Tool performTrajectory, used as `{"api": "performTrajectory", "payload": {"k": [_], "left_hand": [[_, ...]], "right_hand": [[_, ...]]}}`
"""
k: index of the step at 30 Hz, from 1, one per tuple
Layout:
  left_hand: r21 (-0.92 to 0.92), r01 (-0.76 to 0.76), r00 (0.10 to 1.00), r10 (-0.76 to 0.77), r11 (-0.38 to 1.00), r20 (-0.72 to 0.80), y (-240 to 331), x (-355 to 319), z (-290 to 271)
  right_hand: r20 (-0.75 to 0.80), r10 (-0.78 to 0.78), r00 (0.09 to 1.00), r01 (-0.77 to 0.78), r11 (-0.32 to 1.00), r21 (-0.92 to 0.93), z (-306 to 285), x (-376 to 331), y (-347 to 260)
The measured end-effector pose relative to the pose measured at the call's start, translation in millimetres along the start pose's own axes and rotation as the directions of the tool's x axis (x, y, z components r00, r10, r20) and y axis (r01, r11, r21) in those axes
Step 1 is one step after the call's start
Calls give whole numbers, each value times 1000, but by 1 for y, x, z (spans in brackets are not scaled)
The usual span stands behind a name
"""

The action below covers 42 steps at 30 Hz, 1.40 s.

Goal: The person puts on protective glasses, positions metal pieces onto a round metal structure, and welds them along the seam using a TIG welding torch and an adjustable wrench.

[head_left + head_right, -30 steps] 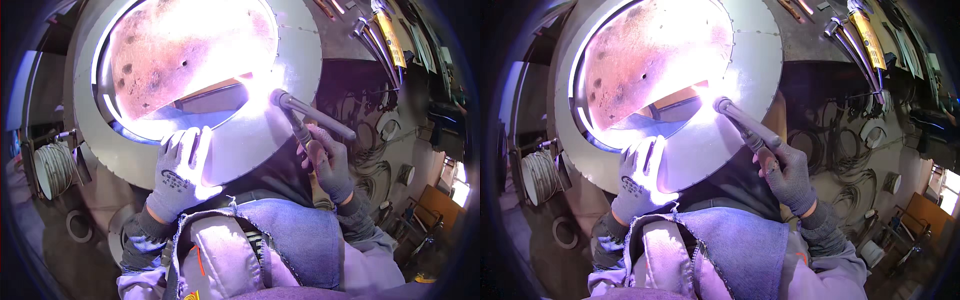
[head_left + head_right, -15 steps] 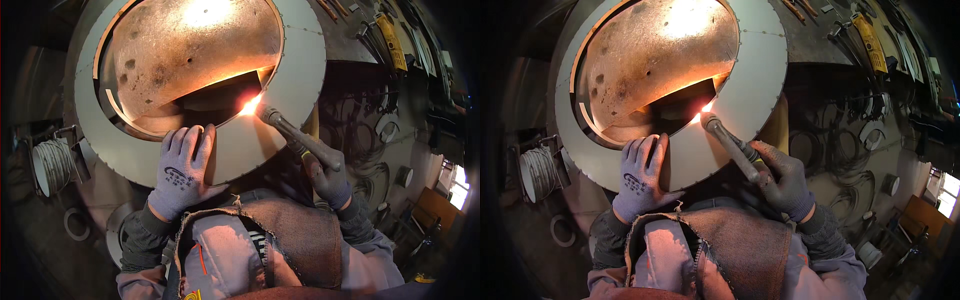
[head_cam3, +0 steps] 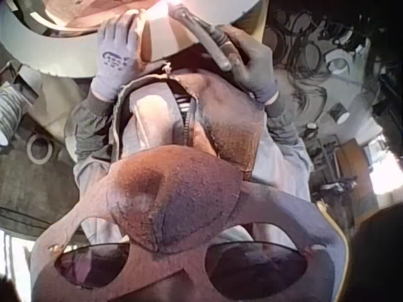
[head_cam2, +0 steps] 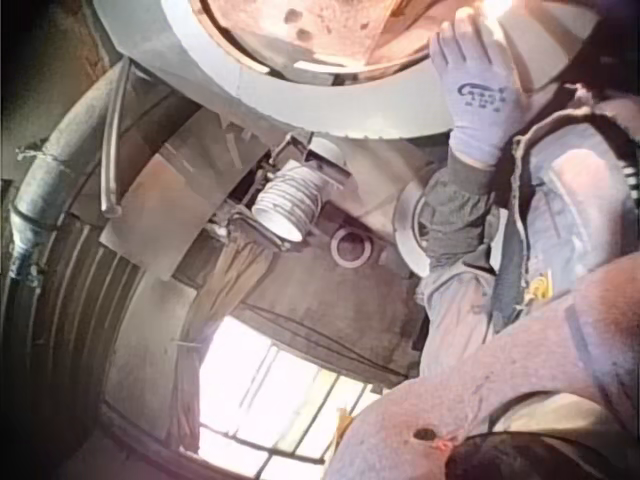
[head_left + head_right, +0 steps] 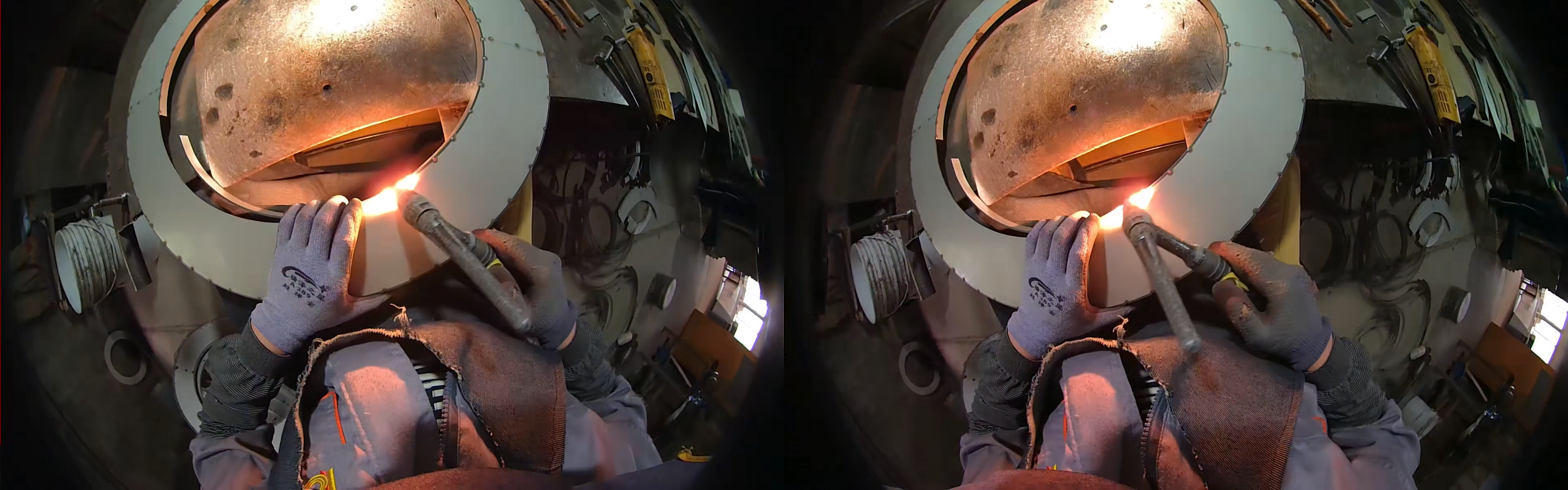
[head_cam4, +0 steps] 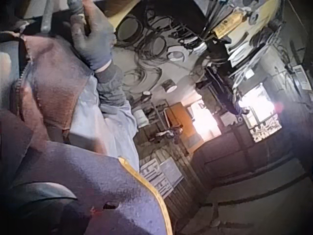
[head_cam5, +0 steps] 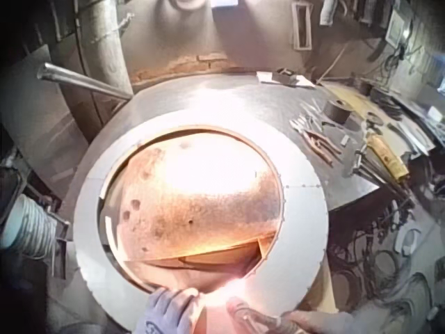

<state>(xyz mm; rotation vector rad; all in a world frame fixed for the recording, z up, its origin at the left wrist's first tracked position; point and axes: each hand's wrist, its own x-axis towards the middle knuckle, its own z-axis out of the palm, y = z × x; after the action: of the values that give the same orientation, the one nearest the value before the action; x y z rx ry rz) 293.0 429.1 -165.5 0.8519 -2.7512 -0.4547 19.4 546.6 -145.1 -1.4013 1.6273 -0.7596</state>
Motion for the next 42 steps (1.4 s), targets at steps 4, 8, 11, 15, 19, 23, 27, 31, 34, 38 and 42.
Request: {"api": "performTrajectory", "payload": {"k": [4, 8, 11, 15, 19, 23, 27, 31, 34, 38, 42], "left_hand": [[42, -32, 999, 32, 999, 11, -6, -9, 8], [50, -41, 999, 41, 998, 13, -8, -8, 6], [4, -20, 1000, 20, 1000, 20, -4, 2, 3], [41, 25, 996, -28, 999, 86, -4, -1, -8], [12, -52, 968, 47, 999, 247, -32, -20, -42], [161, -113, 919, 42, 980, 393, -88, -36, -81], [171, -192, 929, 123, 966, 350, -94, -39, -77], [137, -151, 964, 115, 979, 238, -83, -46, -75], [134, -74, 995, 64, 988, 82, -45, -29, -55], [91, 132, 990, -128, 987, -53, 8, 4, -6], [103, 222, 975, -218, 970, -49, 18, 22, 4]], "right_hand": [[19, -73, 997, 73, 997, -29, 5, 2, -4], [8, -35, 999, 36, 998, -48, 8, 1, -15], [-18, 94, 995, -91, 988, 124, 7, -9, -11], [31, 201, 979, -203, 951, 234, -8, -6, -26], [228, 278, 933, -350, 847, 400, -17, -17, -7], [315, 187, 930, -299, 884, 360, 7, -12, -5], [314, 275, 909, -407, 747, 525, 27, -3, -21], [103, 350, 931, -312, 615, 724, 12, -6, -17], [-67, 319, 945, -167, 651, 741, -18, 10, 0], [-219, 179, 959, -56, 879, 474, -65, 64, 45], [-195, 261, 945, -56, 721, 690, -60, 70, 28]]}}
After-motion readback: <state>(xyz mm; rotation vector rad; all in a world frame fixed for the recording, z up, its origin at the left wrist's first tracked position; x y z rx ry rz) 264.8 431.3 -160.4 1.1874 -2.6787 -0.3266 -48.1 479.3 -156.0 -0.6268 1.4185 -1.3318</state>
